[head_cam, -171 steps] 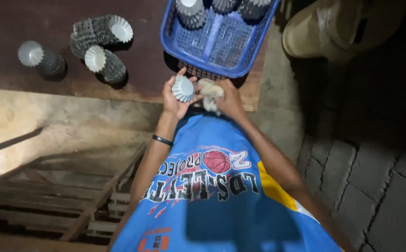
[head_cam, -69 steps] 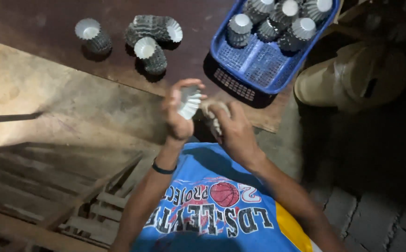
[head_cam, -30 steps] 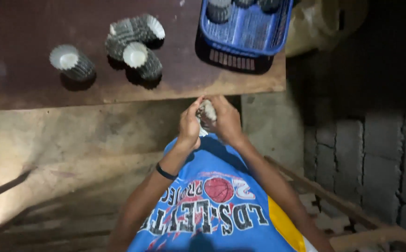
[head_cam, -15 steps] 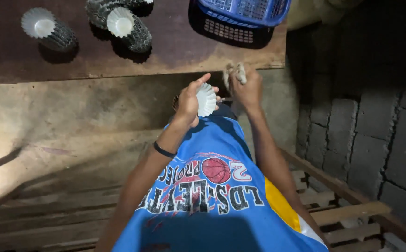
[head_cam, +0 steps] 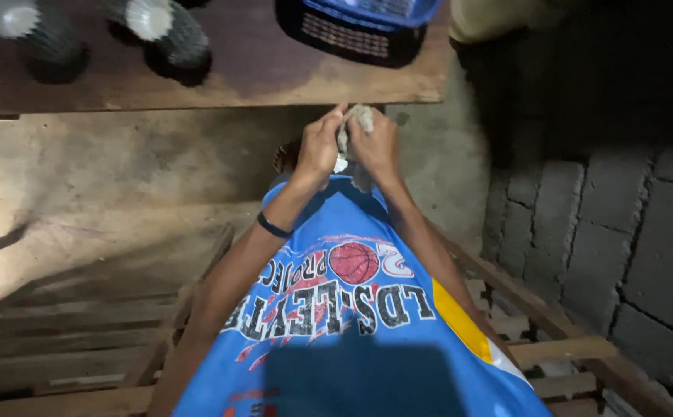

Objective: The person wipes small, dark, gear-shaped metal parts with a cloth, one at a time, and places them into a blue plastic basket. The person repeats this process for several parts throughout the clip.

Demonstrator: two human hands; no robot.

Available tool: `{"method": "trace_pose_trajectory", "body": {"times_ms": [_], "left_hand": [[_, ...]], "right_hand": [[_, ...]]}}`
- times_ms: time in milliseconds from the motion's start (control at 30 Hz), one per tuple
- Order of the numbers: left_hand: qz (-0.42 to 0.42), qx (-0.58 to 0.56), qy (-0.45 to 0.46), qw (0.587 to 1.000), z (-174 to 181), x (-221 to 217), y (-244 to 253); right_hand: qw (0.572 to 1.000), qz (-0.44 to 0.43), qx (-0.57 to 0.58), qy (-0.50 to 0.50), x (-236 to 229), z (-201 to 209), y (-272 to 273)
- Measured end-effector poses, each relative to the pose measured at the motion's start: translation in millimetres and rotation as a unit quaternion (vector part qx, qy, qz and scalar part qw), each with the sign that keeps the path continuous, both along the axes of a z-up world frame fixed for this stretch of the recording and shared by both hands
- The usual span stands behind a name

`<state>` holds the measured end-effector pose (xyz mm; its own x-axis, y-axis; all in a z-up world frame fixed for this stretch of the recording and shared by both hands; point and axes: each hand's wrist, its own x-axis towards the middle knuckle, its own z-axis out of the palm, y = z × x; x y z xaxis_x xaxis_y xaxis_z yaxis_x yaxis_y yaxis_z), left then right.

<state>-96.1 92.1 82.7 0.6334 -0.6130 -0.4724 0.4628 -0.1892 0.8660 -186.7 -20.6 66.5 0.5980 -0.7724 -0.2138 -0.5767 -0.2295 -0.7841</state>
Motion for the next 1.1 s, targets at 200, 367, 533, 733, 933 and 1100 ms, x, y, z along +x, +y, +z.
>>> {"method": "trace_pose_trajectory", "body": {"times_ms": [200, 367, 533, 733, 933, 1100], "left_hand": [[0.077, -0.016, 0.153, 0.985, 0.7, -50.3, -22.3], [0.023, -0.006, -0.076, 0.997, -12.2, -72.0, -47.5], [0.006, 0.030, -0.125, 0.992, -30.9, -99.5, -51.3], [0.104, -0.058, 0.167, 0.979, -6.6, -108.4, -61.5], [0.150, -0.017, 0.102, 0.983, -47.2, -94.4, -75.8], [0.068, 0.005, 0.101, 0.993, -20.1, -91.1, -78.9]], "right_hand": [[0.993, 0.015, 0.071, -0.095, -83.8, -36.5, -100.3], [0.992, 0.122, 0.037, -0.012, -81.1, 6.1, -65.0], [0.983, 0.157, -0.005, -0.090, -105.1, -32.6, -69.4], [0.979, -0.069, 0.192, -0.025, -133.0, -19.5, -119.6], [0.977, 0.126, -0.016, -0.172, -116.6, 36.1, -70.1], [0.978, 0.064, -0.195, 0.047, -98.5, -27.7, -112.9]]}}
